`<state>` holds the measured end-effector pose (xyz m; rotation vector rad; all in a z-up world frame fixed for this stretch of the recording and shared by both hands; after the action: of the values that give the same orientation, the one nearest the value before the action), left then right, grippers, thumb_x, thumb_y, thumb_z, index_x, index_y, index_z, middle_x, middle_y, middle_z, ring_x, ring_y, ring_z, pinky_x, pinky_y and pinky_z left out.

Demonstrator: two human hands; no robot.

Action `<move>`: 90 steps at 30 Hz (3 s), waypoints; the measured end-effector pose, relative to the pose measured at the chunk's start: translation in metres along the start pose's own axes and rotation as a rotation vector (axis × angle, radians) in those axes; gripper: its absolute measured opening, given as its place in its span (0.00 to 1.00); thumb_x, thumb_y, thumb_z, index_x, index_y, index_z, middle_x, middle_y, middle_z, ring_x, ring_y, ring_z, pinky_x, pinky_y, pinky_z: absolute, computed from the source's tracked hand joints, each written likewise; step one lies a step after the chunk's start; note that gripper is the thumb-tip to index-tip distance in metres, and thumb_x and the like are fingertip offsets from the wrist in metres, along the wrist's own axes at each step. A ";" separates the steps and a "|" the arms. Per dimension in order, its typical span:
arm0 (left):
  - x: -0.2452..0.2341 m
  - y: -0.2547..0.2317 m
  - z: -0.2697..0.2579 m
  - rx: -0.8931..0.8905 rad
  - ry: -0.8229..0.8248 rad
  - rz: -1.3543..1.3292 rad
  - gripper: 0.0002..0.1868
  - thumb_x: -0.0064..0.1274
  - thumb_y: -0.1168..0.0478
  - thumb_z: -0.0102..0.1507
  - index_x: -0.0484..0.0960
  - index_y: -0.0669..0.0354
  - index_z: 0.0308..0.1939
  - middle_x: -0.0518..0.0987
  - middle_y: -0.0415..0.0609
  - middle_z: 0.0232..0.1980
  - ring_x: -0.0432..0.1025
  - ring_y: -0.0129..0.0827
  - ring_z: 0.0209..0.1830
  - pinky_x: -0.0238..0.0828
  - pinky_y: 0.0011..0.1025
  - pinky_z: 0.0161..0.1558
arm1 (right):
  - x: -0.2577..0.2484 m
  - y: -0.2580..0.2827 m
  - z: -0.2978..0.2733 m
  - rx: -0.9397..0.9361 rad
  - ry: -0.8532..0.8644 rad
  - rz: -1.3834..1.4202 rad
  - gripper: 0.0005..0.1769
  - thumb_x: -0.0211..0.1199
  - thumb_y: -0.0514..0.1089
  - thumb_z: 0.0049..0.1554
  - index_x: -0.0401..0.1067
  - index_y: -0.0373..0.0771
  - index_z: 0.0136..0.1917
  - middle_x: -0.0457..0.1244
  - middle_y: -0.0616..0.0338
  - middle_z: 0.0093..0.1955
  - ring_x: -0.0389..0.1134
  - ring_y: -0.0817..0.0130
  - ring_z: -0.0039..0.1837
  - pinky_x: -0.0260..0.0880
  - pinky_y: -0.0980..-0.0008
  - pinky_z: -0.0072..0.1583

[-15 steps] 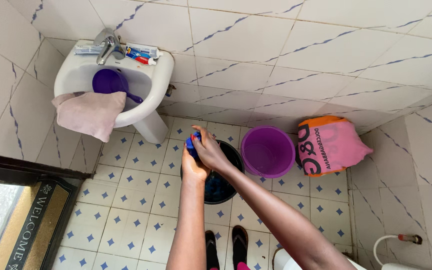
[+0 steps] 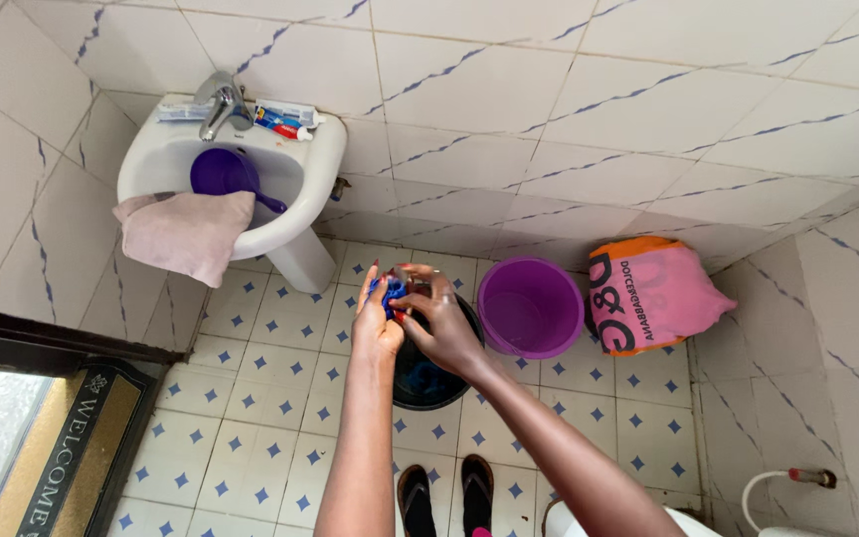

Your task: The person puts a toilet brush into a holder, wrings out a cloth taken from a bucket, and wipes the toilet bowl with the cloth.

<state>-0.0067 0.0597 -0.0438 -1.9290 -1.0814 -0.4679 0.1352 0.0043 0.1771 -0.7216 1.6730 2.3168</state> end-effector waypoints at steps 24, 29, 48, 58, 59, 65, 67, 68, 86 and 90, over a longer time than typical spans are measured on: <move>0.131 -0.027 -0.040 -0.049 0.131 -0.163 0.16 0.49 0.63 0.67 0.83 0.55 0.59 0.83 0.49 0.48 0.75 0.26 0.36 0.78 0.20 0.35 | -0.065 0.001 0.038 0.166 -0.400 0.396 0.16 0.64 0.44 0.60 0.75 0.36 0.59 0.63 0.55 0.62 0.71 0.66 0.62 0.78 0.65 0.58; 0.146 -0.024 -0.040 -0.096 0.212 -0.147 0.11 0.55 0.63 0.68 0.82 0.61 0.53 0.82 0.44 0.47 0.72 0.20 0.30 0.69 0.15 0.27 | -0.072 0.003 0.046 0.169 -0.376 0.411 0.19 0.64 0.46 0.61 0.71 0.35 0.63 0.63 0.52 0.63 0.69 0.64 0.65 0.76 0.64 0.59; 0.135 -0.024 -0.089 0.099 -0.247 0.012 0.25 0.42 0.40 0.72 0.71 0.58 0.37 0.66 0.40 0.24 0.57 0.22 0.13 0.51 0.24 0.13 | -0.052 -0.005 0.049 0.325 -0.289 0.374 0.28 0.61 0.56 0.61 0.67 0.34 0.65 0.62 0.47 0.63 0.70 0.59 0.62 0.77 0.61 0.59; 0.115 -0.007 -0.099 0.024 -0.322 0.003 0.25 0.29 0.40 0.75 0.66 0.54 0.37 0.65 0.40 0.26 0.54 0.25 0.15 0.49 0.25 0.16 | -0.042 -0.016 0.048 0.312 -0.304 0.304 0.29 0.57 0.59 0.64 0.67 0.32 0.64 0.64 0.45 0.61 0.72 0.59 0.59 0.75 0.61 0.58; 0.109 -0.004 -0.098 0.027 -0.339 -0.017 0.23 0.28 0.43 0.76 0.66 0.54 0.37 0.65 0.40 0.26 0.54 0.25 0.15 0.52 0.24 0.16 | -0.041 -0.018 0.048 0.314 -0.307 0.303 0.29 0.57 0.59 0.64 0.67 0.32 0.64 0.64 0.45 0.61 0.72 0.59 0.59 0.75 0.61 0.58; 0.097 0.000 -0.092 0.039 -0.390 -0.048 0.15 0.27 0.54 0.72 0.64 0.54 0.34 0.64 0.41 0.25 0.50 0.27 0.14 0.43 0.27 0.15 | -0.041 -0.023 0.044 0.324 -0.322 0.344 0.29 0.53 0.60 0.65 0.68 0.32 0.63 0.63 0.47 0.59 0.72 0.59 0.56 0.76 0.60 0.54; 0.096 0.001 -0.093 0.045 -0.380 -0.055 0.15 0.27 0.55 0.72 0.64 0.53 0.34 0.64 0.41 0.25 0.51 0.27 0.14 0.44 0.26 0.15 | -0.043 -0.024 0.039 0.331 -0.324 0.297 0.29 0.52 0.61 0.66 0.68 0.32 0.63 0.63 0.47 0.58 0.71 0.60 0.57 0.76 0.60 0.55; 0.095 0.001 -0.092 0.051 -0.372 -0.060 0.14 0.27 0.56 0.72 0.64 0.52 0.34 0.65 0.41 0.25 0.52 0.26 0.13 0.44 0.26 0.15 | -0.043 -0.026 0.038 0.331 -0.324 0.296 0.29 0.52 0.61 0.66 0.68 0.32 0.63 0.63 0.47 0.58 0.71 0.60 0.57 0.76 0.60 0.55; 0.075 0.012 -0.059 -0.131 0.109 0.113 0.19 0.35 0.40 0.71 0.75 0.44 0.47 0.77 0.43 0.44 0.74 0.36 0.41 0.72 0.46 0.40 | -0.031 -0.059 -0.001 0.463 -0.302 0.344 0.24 0.62 0.55 0.61 0.74 0.33 0.59 0.71 0.51 0.52 0.75 0.60 0.52 0.75 0.64 0.54; 0.073 0.000 -0.054 -0.010 0.150 0.161 0.13 0.46 0.51 0.72 0.79 0.46 0.57 0.79 0.45 0.51 0.74 0.37 0.45 0.71 0.43 0.42 | -0.026 -0.051 -0.012 0.387 -0.284 0.312 0.25 0.69 0.53 0.56 0.76 0.33 0.60 0.72 0.52 0.55 0.73 0.66 0.57 0.73 0.66 0.59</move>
<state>0.0385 0.0531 0.0348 -1.9384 -0.8223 -0.5198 0.1826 0.0134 0.1439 -0.0558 2.1167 2.0470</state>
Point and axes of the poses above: each hand's wrist, its own z-axis towards the middle knuckle, its own x-axis out of the palm, y = z × x, the point moved 7 cm from there along z, towards the middle knuckle
